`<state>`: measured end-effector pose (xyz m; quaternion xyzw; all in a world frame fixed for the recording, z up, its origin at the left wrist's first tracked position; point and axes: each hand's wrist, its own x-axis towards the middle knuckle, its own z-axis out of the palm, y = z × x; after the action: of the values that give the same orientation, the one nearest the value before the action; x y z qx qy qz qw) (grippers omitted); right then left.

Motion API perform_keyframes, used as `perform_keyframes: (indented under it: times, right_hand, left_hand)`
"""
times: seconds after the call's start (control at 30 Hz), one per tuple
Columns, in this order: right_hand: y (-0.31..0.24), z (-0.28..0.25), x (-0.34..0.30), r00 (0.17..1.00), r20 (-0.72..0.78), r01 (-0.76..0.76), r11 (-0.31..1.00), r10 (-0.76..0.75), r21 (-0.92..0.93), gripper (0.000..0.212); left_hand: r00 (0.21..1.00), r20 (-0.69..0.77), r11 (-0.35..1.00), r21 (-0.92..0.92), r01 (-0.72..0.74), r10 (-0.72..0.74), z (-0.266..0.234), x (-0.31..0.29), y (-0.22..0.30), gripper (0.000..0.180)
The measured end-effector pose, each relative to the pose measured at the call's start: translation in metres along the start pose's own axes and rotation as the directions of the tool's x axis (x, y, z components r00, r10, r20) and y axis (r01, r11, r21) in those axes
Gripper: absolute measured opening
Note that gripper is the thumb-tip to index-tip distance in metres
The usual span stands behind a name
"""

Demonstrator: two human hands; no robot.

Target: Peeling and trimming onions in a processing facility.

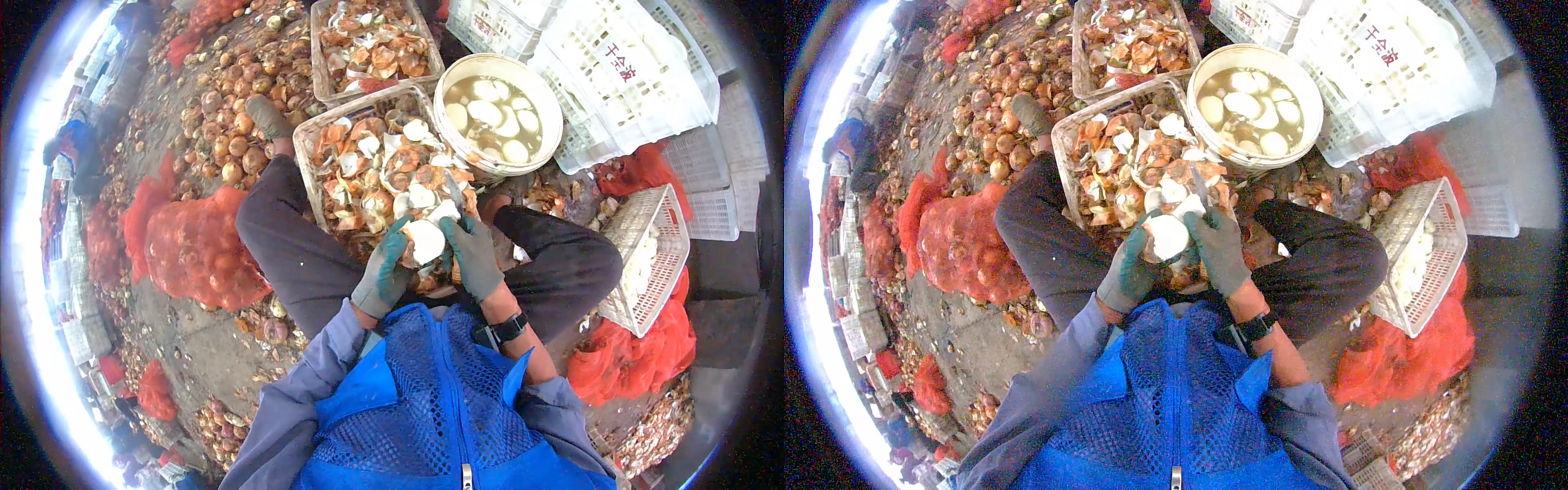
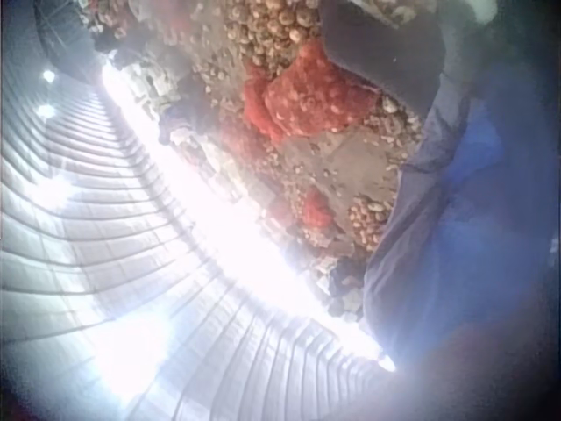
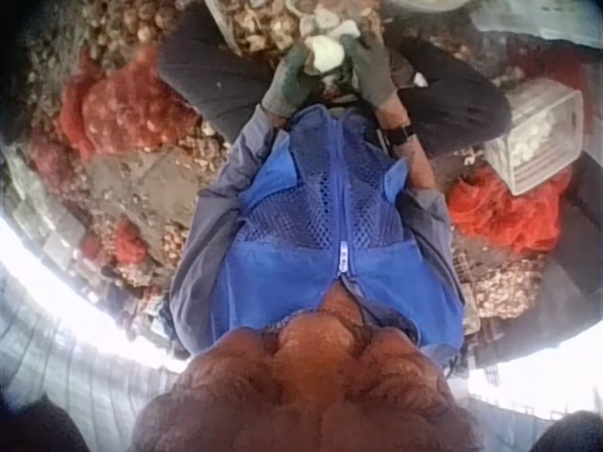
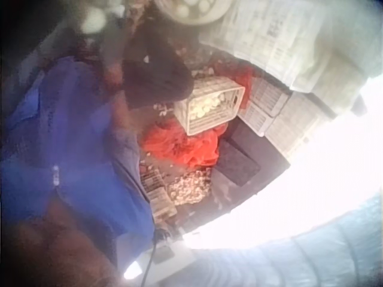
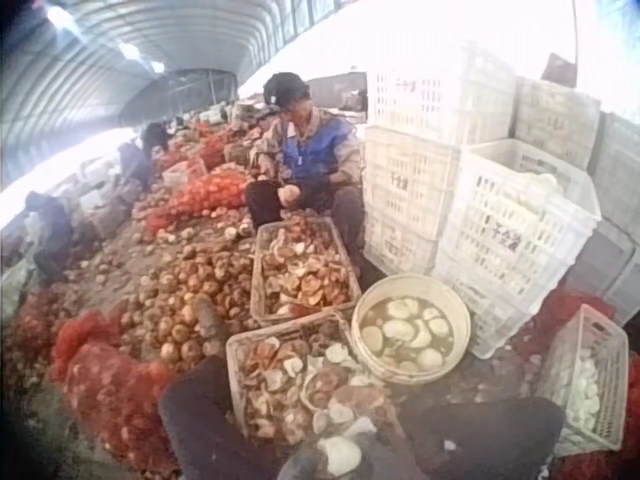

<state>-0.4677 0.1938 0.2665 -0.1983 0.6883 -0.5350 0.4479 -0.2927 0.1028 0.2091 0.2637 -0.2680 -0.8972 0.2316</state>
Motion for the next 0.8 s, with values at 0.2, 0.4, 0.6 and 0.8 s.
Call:
perform_keyframes:
  times: [0.2, 0.4, 0.6, 0.8]
  right_hand:
    - [0.011, 0.001, 0.006, 0.944, -0.179, 0.244, 0.951, -0.277, -0.189, 0.038]
    - [-0.009, 0.0, -0.005, 0.935, -0.129, 0.242, 0.861, -0.33, -0.447, 0.038]
    - [-0.004, 0.0, -0.005, 0.915, -0.065, 0.308, 0.791, -0.399, -0.529, 0.039]
    - [-0.011, -0.002, -0.008, 0.986, -0.051, 0.145, 0.961, -0.161, -0.237, 0.04]
  left_hand:
    - [0.999, -0.026, 0.999, -0.015, 0.042, -0.042, 0.015, -0.002, 0.004, 0.076]
    - [0.997, -0.037, 0.991, 0.115, 0.067, -0.063, 0.017, -0.008, 0.011, 0.075]
    - [0.984, -0.171, 0.955, 0.279, 0.104, -0.057, 0.029, -0.01, 0.021, 0.069]
    - [0.977, -0.182, 0.987, 0.089, 0.132, -0.114, 0.028, -0.01, 0.021, 0.076]
